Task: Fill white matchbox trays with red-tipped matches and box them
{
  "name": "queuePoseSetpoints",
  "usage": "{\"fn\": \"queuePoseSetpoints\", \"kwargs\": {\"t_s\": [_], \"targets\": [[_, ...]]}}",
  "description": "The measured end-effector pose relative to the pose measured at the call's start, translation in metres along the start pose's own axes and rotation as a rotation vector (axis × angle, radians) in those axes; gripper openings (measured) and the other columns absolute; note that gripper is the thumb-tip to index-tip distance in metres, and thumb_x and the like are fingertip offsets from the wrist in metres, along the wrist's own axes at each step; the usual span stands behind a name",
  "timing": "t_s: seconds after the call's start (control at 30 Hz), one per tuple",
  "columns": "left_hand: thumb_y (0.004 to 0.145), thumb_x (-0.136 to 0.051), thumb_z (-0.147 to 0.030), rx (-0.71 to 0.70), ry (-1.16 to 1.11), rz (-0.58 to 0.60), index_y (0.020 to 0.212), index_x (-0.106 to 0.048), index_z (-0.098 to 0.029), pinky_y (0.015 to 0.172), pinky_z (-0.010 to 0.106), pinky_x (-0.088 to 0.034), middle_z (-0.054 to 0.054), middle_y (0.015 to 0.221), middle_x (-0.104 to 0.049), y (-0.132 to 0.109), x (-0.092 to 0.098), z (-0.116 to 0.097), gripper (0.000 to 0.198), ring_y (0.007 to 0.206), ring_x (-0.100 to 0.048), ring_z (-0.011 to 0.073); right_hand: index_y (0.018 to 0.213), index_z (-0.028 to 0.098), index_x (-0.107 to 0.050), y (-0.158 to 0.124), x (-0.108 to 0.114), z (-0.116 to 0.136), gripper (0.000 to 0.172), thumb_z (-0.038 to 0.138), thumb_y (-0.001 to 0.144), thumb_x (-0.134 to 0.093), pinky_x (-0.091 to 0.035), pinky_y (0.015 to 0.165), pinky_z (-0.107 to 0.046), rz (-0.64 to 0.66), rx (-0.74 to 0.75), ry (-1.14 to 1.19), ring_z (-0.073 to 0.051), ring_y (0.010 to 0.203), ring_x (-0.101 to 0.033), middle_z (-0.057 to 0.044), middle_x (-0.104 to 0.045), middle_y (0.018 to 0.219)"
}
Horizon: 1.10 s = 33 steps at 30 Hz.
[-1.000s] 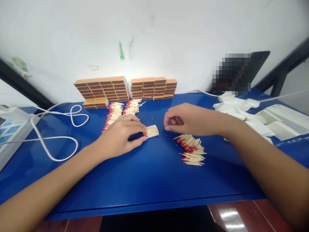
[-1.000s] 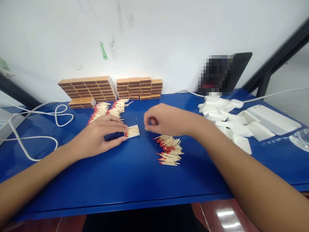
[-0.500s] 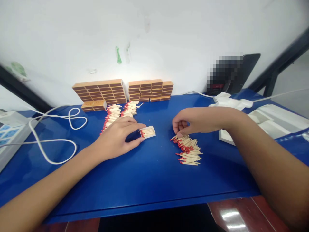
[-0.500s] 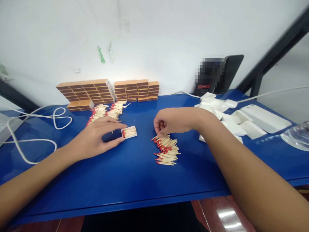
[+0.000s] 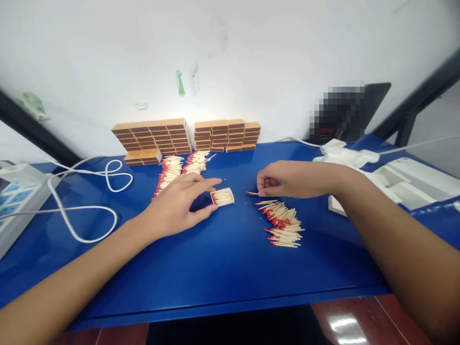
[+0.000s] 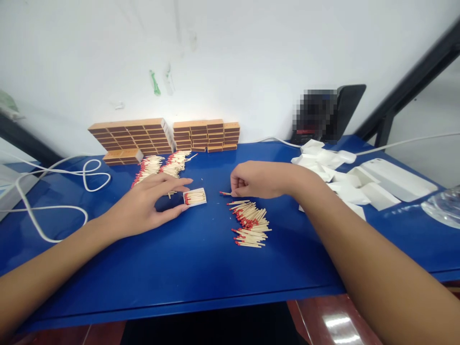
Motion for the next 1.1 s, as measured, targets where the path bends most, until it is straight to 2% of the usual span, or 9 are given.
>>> {"fn": "queuePoseSetpoints", "kwargs": {"t_s": [0.23, 0.43, 0.67, 1.1], "targets": [[0.1, -0.068, -0.031, -0.029, -0.003, -0.02, 0.152, -0.053, -0.024, 0.104, 0.046, -0.056, 0.006, 0.121, -0.078, 0.001, 0.0, -0.004, 0.054, 0.114, -0.068, 0.0256, 0.097, 0.021, -0.072, 0.007, -0.008, 0.027, 0.021, 0.04, 0.098, -0.062, -0.04, 0.068, -0.031, -0.273, 0.228, 0.182, -0.018, 0.075, -0.06, -0.004, -0.073, 0.09], [0.099, -0.07, -0.031, -0.021, -0.006, -0.023, 0.152, -0.053, -0.024, 0.102, 0.046, -0.056, 0.006, 0.12, -0.078, 0.0, 0.0, -0.004, 0.056, 0.112, -0.069, 0.0253, 0.094, 0.019, -0.067, 0.018, -0.025, 0.046, 0.01, 0.025, 0.1, -0.062, -0.04, 0.072, -0.031, -0.407, 0.301, 0.091, -0.018, 0.081, -0.059, -0.005, -0.07, 0.094], [0.1, -0.069, -0.03, -0.029, -0.009, -0.031, 0.152, -0.053, -0.025, 0.103, 0.045, -0.056, 0.006, 0.119, -0.078, 0.0, 0.001, -0.006, 0.055, 0.114, -0.069, 0.0252, 0.092, 0.019, -0.066, 0.023, -0.032, 0.05, 0.007, 0.015, 0.097, -0.063, -0.039, 0.072, -0.029, -0.491, 0.316, 0.06, -0.017, 0.08, -0.059, -0.004, -0.069, 0.094], [0.1, -0.069, -0.031, -0.034, -0.01, -0.032, 0.152, -0.052, -0.026, 0.105, 0.045, -0.055, 0.005, 0.119, -0.079, 0.0, 0.0, -0.005, 0.055, 0.114, -0.069, 0.0252, 0.093, 0.019, -0.065, 0.026, -0.033, 0.052, 0.012, 0.023, 0.102, -0.059, -0.04, 0.073, -0.03, -0.498, 0.322, 0.096, -0.017, 0.08, -0.058, -0.006, -0.067, 0.097]]}}
Point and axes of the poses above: each hand's wrist, its own y-axis towards the middle knuckle, its own x-axis out of the back of the hand, z = x × y, the point moved 3 cm from there along y, towards the middle knuckle
